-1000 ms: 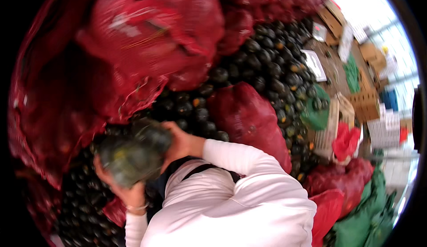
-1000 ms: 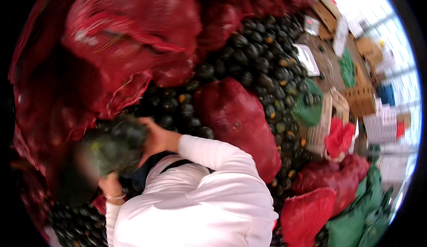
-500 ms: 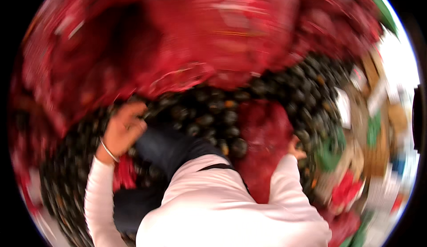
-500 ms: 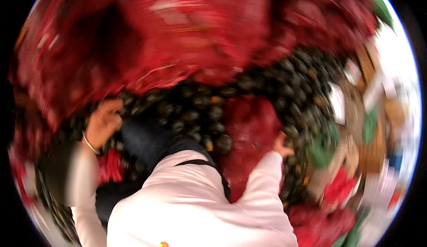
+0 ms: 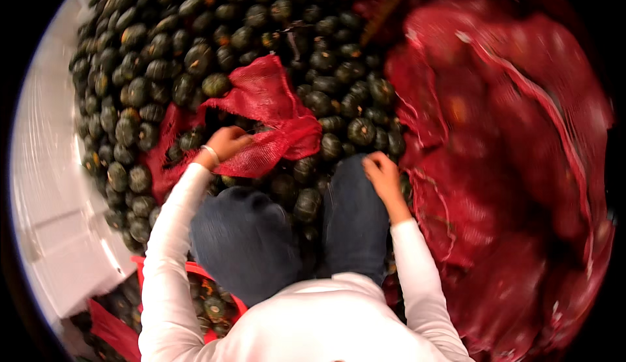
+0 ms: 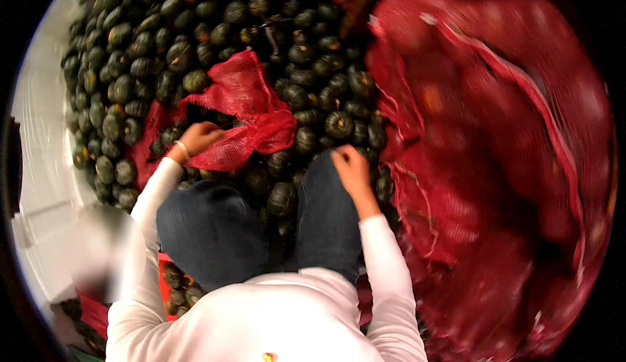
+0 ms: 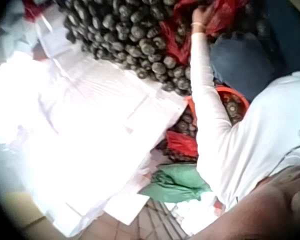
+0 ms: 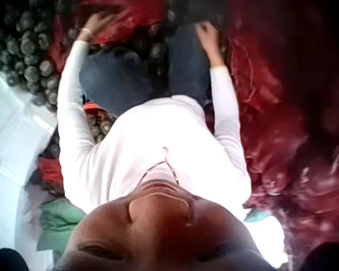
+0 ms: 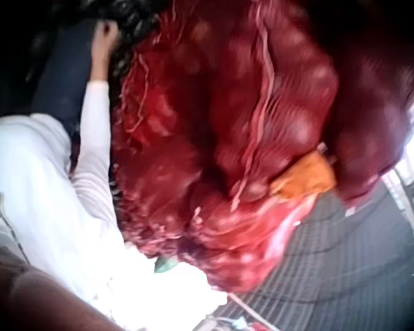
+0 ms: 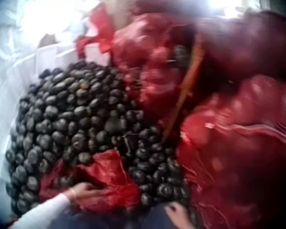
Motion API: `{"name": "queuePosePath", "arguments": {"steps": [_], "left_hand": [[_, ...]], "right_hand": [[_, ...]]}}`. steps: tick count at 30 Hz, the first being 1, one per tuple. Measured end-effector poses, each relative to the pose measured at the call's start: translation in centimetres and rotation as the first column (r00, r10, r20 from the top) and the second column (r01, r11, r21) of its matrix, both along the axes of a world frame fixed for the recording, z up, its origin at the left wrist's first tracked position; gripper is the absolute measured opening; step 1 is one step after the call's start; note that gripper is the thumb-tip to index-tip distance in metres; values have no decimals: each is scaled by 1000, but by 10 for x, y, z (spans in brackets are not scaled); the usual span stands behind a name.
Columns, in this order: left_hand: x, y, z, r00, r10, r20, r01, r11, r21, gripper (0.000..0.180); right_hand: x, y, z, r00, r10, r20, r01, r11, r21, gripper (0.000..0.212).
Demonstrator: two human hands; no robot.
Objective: The person sorts squash by hand, picking them up from a pile, placing them into a red mesh bag, and using a tool to cut the bag open to add more squash.
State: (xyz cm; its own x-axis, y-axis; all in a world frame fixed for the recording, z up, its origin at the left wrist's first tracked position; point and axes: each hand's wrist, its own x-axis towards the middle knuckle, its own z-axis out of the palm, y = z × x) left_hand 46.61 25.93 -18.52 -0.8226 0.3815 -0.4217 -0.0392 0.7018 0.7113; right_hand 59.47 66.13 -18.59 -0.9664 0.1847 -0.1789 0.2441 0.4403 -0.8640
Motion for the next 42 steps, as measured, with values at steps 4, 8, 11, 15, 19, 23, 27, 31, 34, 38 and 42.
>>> {"name": "queuePosePath", "arguments": {"steps": [4,8,11,15,19,23,27,31,34,38,42], "left_hand": [[35,58,-68,951,-59,-305,35,996,-86,51],[25,58,-90,932,-39,-360,-4,993,-117,38],[21,52,-95,939,162,-302,-168,986,7,33],[11,25,-66,993,117,-26,-117,993,30,28],[29,-12,-28,836,530,140,-525,702,480,25],[97,-91,27,471,789,394,-762,138,633,45],[85,-75,40,673,727,132,-703,575,418,27],[42,8,6,994,70,81,-92,942,323,18],[35,40,-44,982,-157,-104,173,970,169,32],[72,56,-78,905,-424,-50,422,906,-34,46],[49,28,-45,890,-369,269,323,925,200,32]], "right_hand": [[-123,-94,-45,909,415,41,-397,830,392,34],[-141,-125,-108,820,502,276,-566,636,525,32],[-163,-122,-124,953,266,143,-300,893,336,25],[-186,-180,-91,972,-69,224,172,860,-481,19],[-193,-259,-31,981,29,191,108,737,-668,28],[-181,-332,24,937,306,-170,-344,715,-609,18],[-189,-273,46,885,398,-242,-454,853,-258,17],[-197,-160,-6,994,98,39,-63,843,-535,15],[-184,-84,-66,974,129,185,-99,982,-163,11],[-159,-89,-73,920,390,16,-355,817,454,21],[-166,-208,-10,804,569,-171,-544,821,175,21]]}}
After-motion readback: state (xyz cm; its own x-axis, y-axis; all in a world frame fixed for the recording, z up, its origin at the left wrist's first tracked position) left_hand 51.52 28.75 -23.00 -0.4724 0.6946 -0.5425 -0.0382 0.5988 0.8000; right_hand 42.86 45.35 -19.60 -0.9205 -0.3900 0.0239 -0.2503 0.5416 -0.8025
